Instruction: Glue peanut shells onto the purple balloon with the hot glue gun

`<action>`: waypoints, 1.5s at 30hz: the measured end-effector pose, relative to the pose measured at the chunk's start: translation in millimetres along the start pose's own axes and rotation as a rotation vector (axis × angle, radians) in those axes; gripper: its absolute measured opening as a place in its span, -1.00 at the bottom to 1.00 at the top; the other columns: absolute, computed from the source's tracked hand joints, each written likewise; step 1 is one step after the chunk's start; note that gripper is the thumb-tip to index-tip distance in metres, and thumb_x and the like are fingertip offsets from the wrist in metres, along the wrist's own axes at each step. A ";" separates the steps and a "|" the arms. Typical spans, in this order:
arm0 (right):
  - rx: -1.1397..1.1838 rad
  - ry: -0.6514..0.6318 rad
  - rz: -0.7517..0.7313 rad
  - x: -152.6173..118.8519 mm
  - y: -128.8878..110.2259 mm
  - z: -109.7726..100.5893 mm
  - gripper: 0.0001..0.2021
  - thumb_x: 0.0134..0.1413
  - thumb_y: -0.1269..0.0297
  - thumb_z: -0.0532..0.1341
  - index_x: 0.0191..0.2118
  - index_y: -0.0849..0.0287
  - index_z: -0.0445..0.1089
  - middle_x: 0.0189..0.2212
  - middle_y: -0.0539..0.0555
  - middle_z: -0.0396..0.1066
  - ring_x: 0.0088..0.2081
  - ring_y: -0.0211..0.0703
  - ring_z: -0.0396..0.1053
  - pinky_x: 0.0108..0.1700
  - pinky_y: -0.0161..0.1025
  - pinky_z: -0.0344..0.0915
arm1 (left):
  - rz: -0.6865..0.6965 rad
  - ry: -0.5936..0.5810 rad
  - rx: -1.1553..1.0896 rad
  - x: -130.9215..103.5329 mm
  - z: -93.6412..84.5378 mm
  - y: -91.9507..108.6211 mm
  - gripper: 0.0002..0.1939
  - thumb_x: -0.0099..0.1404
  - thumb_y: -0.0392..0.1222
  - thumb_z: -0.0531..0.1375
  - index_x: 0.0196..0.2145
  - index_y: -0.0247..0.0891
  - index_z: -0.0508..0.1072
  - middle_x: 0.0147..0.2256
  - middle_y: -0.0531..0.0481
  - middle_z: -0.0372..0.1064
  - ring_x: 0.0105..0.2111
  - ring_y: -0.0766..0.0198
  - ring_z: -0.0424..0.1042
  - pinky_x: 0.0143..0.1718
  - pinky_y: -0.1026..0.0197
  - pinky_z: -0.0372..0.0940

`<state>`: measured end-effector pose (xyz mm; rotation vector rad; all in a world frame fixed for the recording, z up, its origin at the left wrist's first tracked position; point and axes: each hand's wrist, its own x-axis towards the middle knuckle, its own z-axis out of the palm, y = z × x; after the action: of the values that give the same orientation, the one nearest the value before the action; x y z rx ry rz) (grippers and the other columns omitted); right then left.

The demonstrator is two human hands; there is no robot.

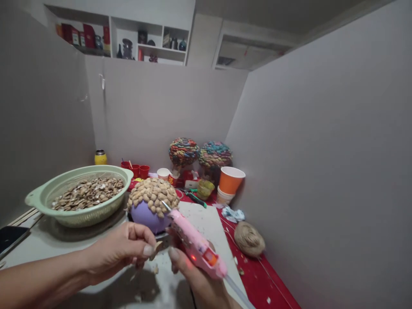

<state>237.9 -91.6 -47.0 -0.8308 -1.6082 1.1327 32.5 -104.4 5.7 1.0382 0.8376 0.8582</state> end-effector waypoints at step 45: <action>-0.087 0.183 0.021 40.6 12.9 -39.1 -0.49 0.11 -0.23 0.14 -0.51 0.16 0.33 -0.60 0.00 0.30 -0.53 -0.23 0.20 -0.40 -0.27 0.16 | -0.005 -0.140 -0.190 57.3 -14.7 -43.7 -0.70 0.06 -0.18 0.41 -0.28 -0.36 0.50 -0.40 -0.02 0.46 -0.47 0.37 0.43 -0.32 0.25 0.35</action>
<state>262.9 -39.7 -42.1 -0.9810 -1.5075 0.9769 51.8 -59.7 -49.3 0.9169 0.6278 0.8335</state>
